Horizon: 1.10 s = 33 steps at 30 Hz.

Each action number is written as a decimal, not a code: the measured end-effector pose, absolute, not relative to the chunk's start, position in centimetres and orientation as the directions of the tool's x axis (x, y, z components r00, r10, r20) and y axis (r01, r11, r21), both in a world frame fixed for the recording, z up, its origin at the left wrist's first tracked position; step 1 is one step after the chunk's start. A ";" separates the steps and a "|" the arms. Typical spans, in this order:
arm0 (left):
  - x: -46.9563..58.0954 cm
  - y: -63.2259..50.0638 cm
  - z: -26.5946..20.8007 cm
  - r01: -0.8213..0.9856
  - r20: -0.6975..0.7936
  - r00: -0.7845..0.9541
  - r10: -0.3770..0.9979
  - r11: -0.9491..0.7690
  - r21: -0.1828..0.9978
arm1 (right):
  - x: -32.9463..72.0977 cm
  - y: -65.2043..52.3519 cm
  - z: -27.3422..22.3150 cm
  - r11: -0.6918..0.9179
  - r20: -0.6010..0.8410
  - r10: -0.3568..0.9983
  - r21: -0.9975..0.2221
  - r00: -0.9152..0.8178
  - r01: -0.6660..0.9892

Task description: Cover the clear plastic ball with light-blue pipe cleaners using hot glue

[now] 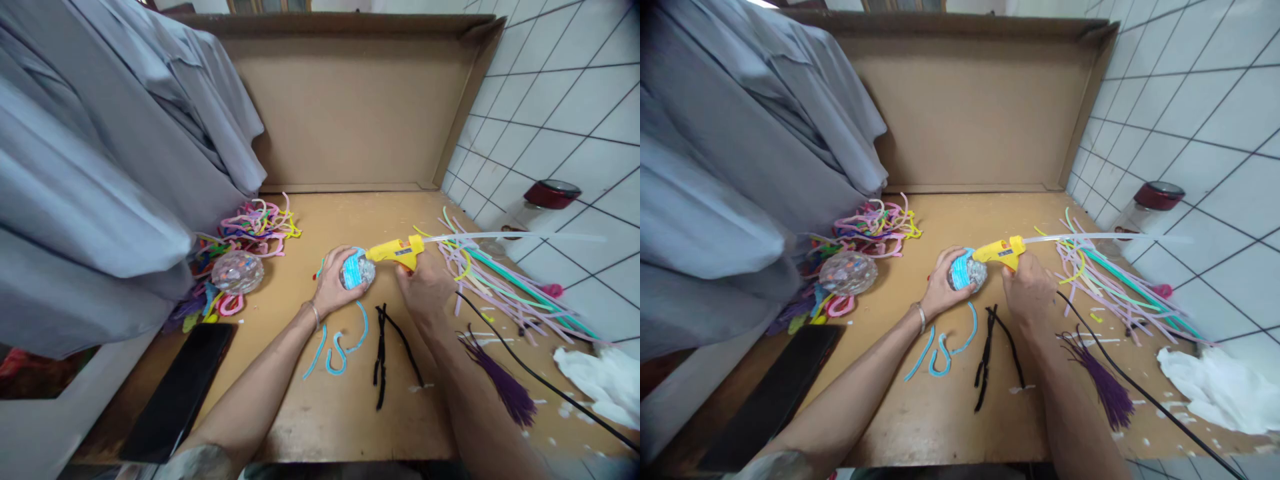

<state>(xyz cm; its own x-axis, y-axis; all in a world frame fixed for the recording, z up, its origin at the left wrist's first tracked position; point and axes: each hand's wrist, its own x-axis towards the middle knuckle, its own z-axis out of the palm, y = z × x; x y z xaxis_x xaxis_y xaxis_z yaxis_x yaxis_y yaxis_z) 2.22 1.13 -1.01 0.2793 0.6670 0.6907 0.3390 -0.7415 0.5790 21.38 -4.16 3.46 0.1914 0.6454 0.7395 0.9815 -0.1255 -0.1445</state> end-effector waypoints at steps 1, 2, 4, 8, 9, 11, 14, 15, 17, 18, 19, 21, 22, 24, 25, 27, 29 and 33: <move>2.2 1.1 -1.0 0.338 0.689 0.282 0.668 -0.741 0.580 | 21.4 -4.1 3.5 -0.134 0.740 0.644 -0.139 0.193 0.981; 2.2 1.1 -1.0 0.338 0.687 0.284 0.669 -0.740 0.581 | 21.4 -4.1 3.6 -0.144 0.741 0.642 -0.136 0.197 0.980; 2.2 1.0 -1.0 0.337 0.684 0.284 0.672 -0.738 0.585 | 21.4 -4.1 3.7 -0.156 0.739 0.642 -0.133 0.203 0.979; 2.2 1.0 -1.0 0.342 0.680 0.281 0.677 -0.733 0.588 | 21.5 -4.1 3.8 -0.171 0.740 0.638 -0.130 0.210 0.977; 2.2 1.0 -1.1 0.346 0.677 0.279 0.681 -0.729 0.591 | 21.5 -4.1 3.9 -0.168 0.739 0.641 -0.127 0.206 0.978; 2.2 1.0 -1.1 0.350 0.671 0.275 0.688 -0.722 0.596 | 21.6 -4.2 3.8 -0.160 0.734 0.650 -0.122 0.197 0.980; 2.1 1.1 -1.2 0.344 0.679 0.271 0.683 -0.727 0.594 | 21.7 -4.3 3.8 -0.160 0.731 0.651 -0.132 0.205 0.978; 2.1 1.2 -1.2 0.341 0.681 0.271 0.680 -0.730 0.592 | 21.8 -4.3 3.7 -0.162 0.733 0.647 -0.140 0.212 0.977; 2.1 1.2 -1.2 0.342 0.682 0.271 0.680 -0.730 0.592 | 21.8 -4.3 3.7 -0.160 0.735 0.641 -0.153 0.221 0.975; 2.1 1.2 -1.2 0.344 0.680 0.272 0.681 -0.729 0.592 | 21.9 -4.3 3.7 -0.155 0.734 0.642 -0.159 0.222 0.975; 2.1 1.2 -1.2 0.344 0.680 0.272 0.681 -0.729 0.592 | 21.9 -4.2 3.7 -0.148 0.733 0.643 -0.164 0.221 0.975; 2.2 1.2 -1.2 0.345 0.679 0.277 0.680 -0.730 0.591 | 21.9 -4.2 3.6 -0.137 0.733 0.644 -0.172 0.220 0.975; 2.2 1.2 -1.2 0.347 0.677 0.280 0.681 -0.729 0.590 | 21.8 -4.2 3.6 -0.135 0.734 0.643 -0.172 0.218 0.976; 2.2 1.2 -1.2 0.353 0.673 0.285 0.682 -0.728 0.588 | 21.8 -4.2 3.6 -0.138 0.740 0.637 -0.162 0.213 0.977; 2.2 1.2 -1.1 0.356 0.671 0.286 0.684 -0.726 0.588 | 21.8 -4.2 3.6 -0.139 0.744 0.635 -0.154 0.207 0.978; 2.2 1.1 -1.1 0.358 0.671 0.287 0.684 -0.726 0.587 | 21.8 -4.2 3.7 -0.137 0.750 0.632 -0.139 0.195 0.981; 2.1 1.1 -1.1 0.355 0.672 0.287 0.682 -0.728 0.587 | 21.8 -4.2 3.7 -0.132 0.751 0.634 -0.133 0.186 0.982; 2.1 1.1 -1.1 0.342 0.683 0.284 0.673 -0.737 0.583 | 21.9 -4.2 3.7 -0.122 0.728 0.658 -0.150 0.193 0.981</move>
<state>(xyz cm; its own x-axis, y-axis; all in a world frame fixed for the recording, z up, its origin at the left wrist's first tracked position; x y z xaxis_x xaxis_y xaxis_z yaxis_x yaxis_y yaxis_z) 2.09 1.09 -1.13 0.2842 0.6726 0.6833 0.3419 -0.7369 0.5832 21.87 -4.22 3.74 0.1925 0.6578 0.7281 0.9812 -0.1217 -0.1495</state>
